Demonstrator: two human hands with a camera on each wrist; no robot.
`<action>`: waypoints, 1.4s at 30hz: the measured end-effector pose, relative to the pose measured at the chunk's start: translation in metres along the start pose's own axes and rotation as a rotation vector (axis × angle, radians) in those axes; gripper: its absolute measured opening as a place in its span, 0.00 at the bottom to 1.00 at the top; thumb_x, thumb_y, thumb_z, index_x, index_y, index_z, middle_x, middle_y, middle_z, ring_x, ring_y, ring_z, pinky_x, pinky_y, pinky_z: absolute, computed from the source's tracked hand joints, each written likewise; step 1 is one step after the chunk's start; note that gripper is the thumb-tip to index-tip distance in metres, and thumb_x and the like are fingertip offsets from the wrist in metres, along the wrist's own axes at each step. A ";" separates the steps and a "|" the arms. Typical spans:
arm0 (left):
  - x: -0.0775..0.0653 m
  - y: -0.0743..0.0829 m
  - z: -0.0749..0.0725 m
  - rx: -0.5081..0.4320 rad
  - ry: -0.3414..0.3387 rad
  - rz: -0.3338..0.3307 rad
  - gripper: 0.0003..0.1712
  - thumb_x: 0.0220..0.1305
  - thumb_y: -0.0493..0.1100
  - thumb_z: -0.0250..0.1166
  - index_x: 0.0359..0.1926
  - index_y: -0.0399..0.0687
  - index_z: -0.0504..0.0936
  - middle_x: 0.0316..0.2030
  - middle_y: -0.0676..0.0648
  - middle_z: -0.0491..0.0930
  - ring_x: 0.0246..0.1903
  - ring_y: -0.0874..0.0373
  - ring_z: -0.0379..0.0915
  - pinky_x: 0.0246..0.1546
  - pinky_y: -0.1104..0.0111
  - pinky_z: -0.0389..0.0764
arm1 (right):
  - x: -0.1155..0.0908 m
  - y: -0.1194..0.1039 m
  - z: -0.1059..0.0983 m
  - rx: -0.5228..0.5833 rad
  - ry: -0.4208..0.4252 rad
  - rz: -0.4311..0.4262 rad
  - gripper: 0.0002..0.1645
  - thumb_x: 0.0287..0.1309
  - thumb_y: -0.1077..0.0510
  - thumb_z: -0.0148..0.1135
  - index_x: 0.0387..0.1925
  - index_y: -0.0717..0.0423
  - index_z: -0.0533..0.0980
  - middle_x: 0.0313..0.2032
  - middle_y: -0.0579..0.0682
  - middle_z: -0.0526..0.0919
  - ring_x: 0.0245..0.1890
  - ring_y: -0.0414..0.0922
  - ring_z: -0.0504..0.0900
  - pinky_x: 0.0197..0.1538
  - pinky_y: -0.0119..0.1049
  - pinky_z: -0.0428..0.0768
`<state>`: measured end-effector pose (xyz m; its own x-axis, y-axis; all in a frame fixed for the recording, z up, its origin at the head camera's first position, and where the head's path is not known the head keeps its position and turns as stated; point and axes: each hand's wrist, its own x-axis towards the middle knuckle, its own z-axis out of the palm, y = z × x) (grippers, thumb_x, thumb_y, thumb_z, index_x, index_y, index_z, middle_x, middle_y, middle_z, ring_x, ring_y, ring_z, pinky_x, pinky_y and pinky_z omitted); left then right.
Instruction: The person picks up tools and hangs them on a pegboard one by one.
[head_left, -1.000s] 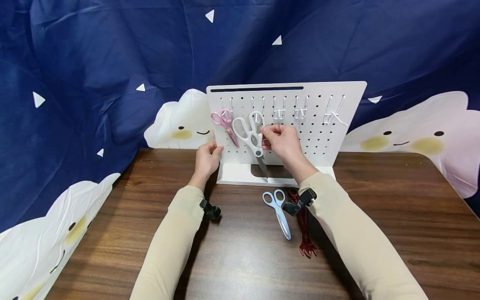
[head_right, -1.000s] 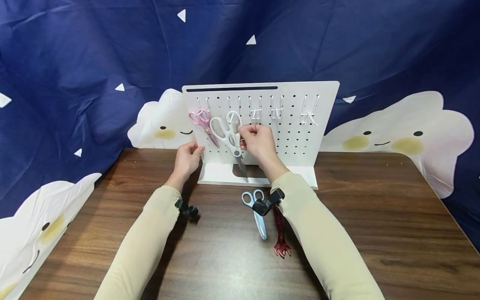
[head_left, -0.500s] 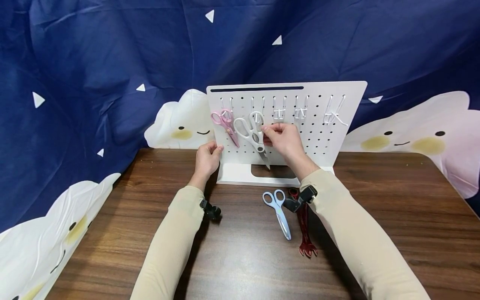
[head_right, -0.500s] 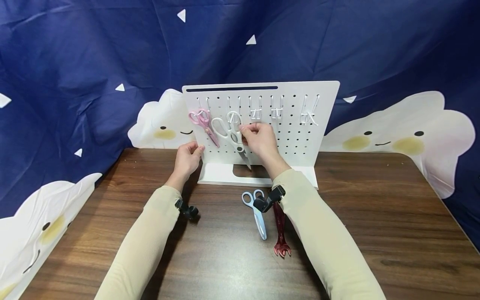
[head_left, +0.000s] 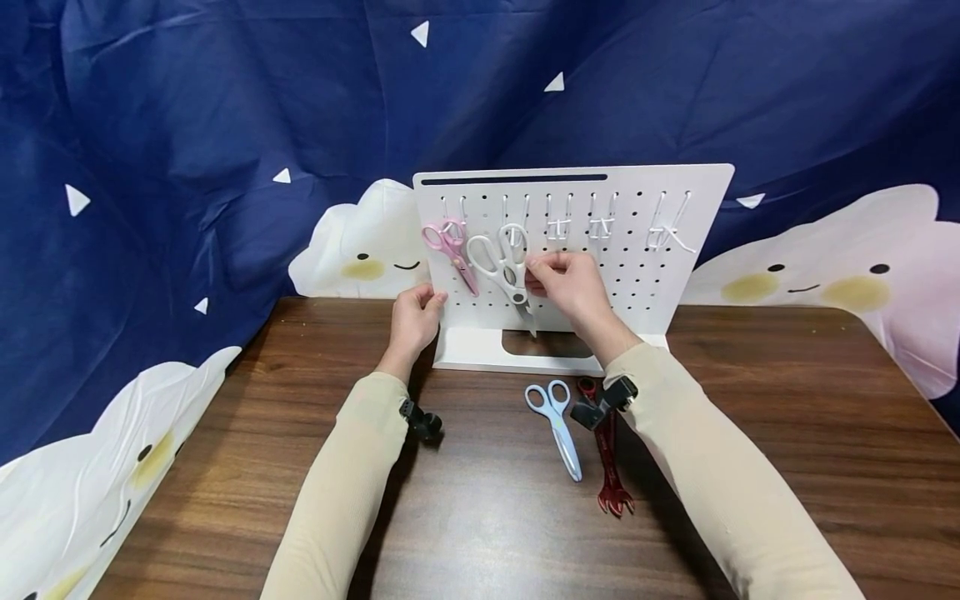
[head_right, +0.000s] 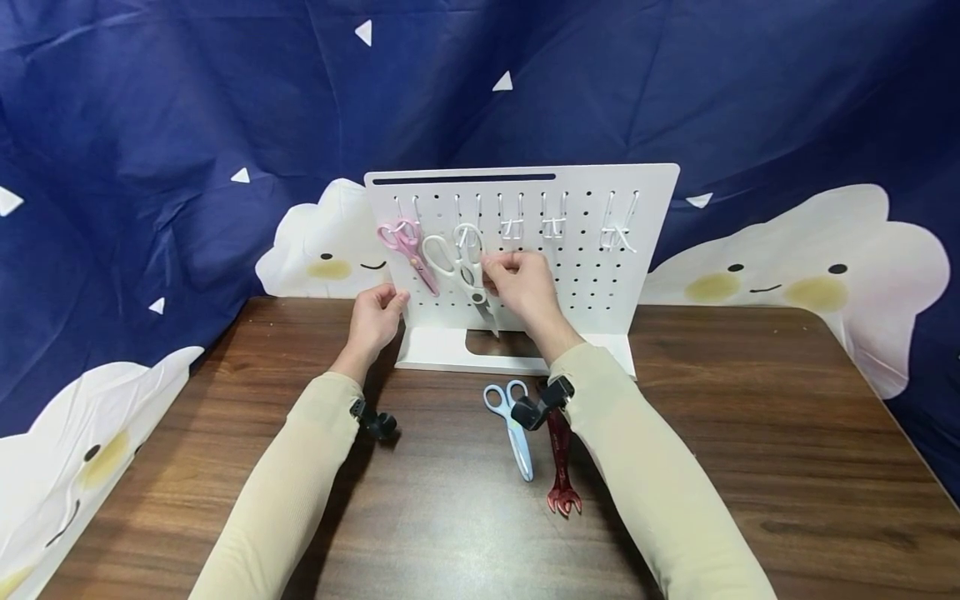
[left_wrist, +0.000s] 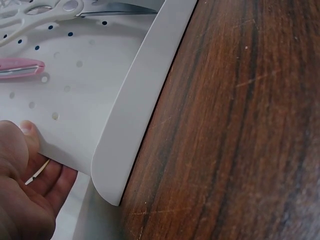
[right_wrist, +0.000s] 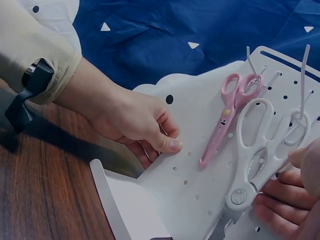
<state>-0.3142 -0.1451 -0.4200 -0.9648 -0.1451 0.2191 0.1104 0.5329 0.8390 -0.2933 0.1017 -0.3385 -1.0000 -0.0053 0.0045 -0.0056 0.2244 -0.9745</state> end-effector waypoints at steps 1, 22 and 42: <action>0.000 0.000 0.000 0.001 -0.001 -0.001 0.15 0.79 0.42 0.65 0.39 0.34 0.87 0.40 0.36 0.88 0.41 0.48 0.75 0.49 0.58 0.74 | 0.000 0.000 -0.001 -0.003 -0.001 0.000 0.21 0.81 0.55 0.59 0.58 0.70 0.82 0.55 0.69 0.87 0.48 0.47 0.89 0.59 0.40 0.87; 0.001 0.000 0.000 0.018 -0.015 -0.017 0.15 0.81 0.43 0.64 0.40 0.35 0.87 0.41 0.37 0.88 0.41 0.49 0.74 0.49 0.58 0.74 | -0.008 0.004 -0.010 -0.012 0.027 -0.056 0.20 0.82 0.54 0.59 0.54 0.68 0.85 0.53 0.66 0.90 0.52 0.50 0.90 0.60 0.42 0.87; 0.000 0.001 -0.001 0.021 -0.011 -0.006 0.15 0.80 0.43 0.64 0.39 0.35 0.86 0.42 0.37 0.89 0.42 0.47 0.74 0.51 0.57 0.74 | -0.036 0.003 -0.024 -0.075 -0.063 -0.143 0.19 0.80 0.57 0.60 0.56 0.71 0.83 0.54 0.70 0.88 0.42 0.36 0.89 0.54 0.33 0.88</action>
<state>-0.3143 -0.1449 -0.4185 -0.9682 -0.1389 0.2082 0.0997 0.5490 0.8298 -0.2572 0.1260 -0.3364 -0.9867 -0.1034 0.1254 -0.1505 0.2888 -0.9455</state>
